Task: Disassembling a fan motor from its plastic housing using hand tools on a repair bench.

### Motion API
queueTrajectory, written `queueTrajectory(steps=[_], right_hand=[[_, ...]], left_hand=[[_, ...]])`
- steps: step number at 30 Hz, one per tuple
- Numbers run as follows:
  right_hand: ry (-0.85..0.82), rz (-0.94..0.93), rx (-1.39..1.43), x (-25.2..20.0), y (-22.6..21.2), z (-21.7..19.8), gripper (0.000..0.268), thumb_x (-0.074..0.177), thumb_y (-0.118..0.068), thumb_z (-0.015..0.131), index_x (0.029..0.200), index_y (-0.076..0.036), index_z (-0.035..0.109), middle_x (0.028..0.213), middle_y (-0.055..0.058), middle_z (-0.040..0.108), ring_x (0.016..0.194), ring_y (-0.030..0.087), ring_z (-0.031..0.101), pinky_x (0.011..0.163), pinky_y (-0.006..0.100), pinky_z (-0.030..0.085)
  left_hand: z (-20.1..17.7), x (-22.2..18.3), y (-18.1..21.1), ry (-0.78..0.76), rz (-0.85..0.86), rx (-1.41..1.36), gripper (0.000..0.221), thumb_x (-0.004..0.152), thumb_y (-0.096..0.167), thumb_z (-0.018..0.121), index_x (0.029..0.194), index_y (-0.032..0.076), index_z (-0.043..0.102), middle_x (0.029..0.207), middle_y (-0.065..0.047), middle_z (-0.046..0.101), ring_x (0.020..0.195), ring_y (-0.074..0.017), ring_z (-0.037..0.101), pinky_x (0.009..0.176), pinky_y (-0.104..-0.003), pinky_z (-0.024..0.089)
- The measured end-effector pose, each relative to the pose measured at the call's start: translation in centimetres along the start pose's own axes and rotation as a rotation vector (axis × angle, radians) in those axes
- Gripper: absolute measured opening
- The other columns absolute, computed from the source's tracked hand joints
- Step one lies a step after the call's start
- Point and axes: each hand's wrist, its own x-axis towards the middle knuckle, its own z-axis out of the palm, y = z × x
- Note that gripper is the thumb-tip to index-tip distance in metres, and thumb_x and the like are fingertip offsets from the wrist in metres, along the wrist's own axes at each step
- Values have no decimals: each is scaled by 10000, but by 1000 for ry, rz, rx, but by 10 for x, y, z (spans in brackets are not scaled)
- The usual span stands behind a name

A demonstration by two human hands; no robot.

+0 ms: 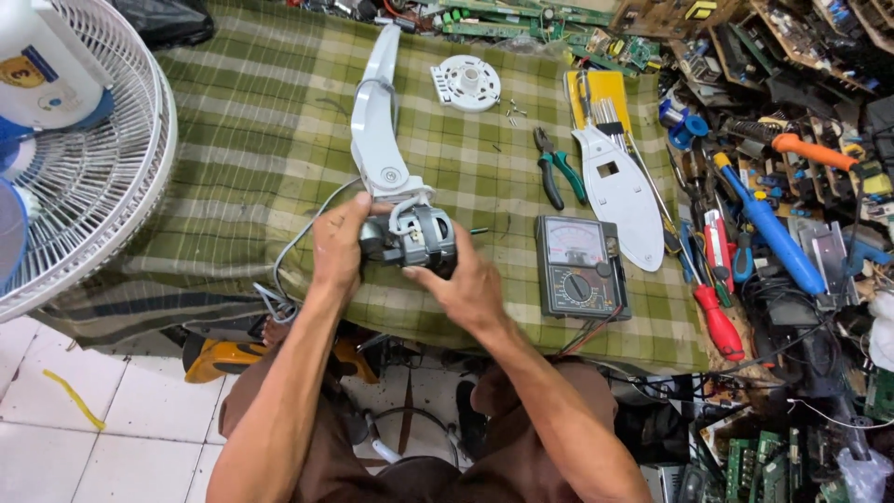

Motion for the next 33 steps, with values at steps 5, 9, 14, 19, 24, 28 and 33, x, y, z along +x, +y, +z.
queueTrajectory(steps=[5, 9, 14, 19, 24, 28, 33], right_hand=[[-10, -39, 76, 16, 19, -47, 784, 760, -418, 881, 1453, -237, 563, 1266, 172, 722, 1199, 411, 660, 1013, 529, 535], [-56, -120, 239, 37, 42, -71, 803, 758, -251, 910, 1477, -187, 560, 1255, 147, 709, 1071, 244, 684, 972, 422, 578], [-101, 13, 72, 30, 29, -73, 1012, 649, -415, 953, 1506, -217, 453, 1353, 252, 633, 1266, 456, 600, 1096, 543, 495], [-107, 7, 19, 25, 7, -79, 969, 731, -475, 893, 1510, -154, 414, 1372, 288, 609, 1306, 500, 555, 1126, 618, 433], [-132, 65, -106, 19, 9, -75, 1153, 735, -661, 796, 1617, -179, 231, 1505, 307, 469, 1337, 543, 496, 1116, 693, 409], [-103, 57, -114, 7, -19, -69, 1164, 771, -663, 758, 1620, -109, 186, 1547, 317, 390, 1363, 569, 444, 1098, 732, 395], [-14, 46, -246, 9, -17, -60, 1228, 715, -742, 760, 1609, -86, 232, 1428, 281, 491, 1289, 536, 530, 1042, 692, 456]], left_hand=[[13, -20, -18, -148, 170, 30, 266, 1024, 285, 617, 1079, 68, 761, 1081, -118, 740, 1086, -184, 612, 1038, -398, 467], [30, -38, -13, -294, 226, 9, 395, 1012, 257, 618, 1311, -1, 624, 1380, -248, 611, 1383, -348, 489, 1189, -543, 322], [42, -40, -34, -263, 174, -31, 318, 1001, 206, 657, 1247, 9, 620, 1333, -200, 628, 1314, -272, 540, 1159, -486, 380], [46, -25, -37, -188, 146, 30, 218, 1014, 198, 662, 1145, 25, 679, 1240, -173, 682, 1241, -251, 616, 1092, -446, 468], [36, -11, -29, -49, 58, 247, 166, 994, 288, 693, 1028, 156, 788, 917, -53, 751, 859, -139, 666, 802, -348, 561], [29, 1, -15, 110, 63, 337, 178, 972, 323, 702, 1004, 160, 765, 787, -33, 712, 734, -135, 620, 696, -333, 536], [-2, 45, -33, 272, 254, 425, 245, 969, 258, 689, 1163, 108, 675, 1044, -132, 688, 1015, -282, 668, 871, -431, 530]])
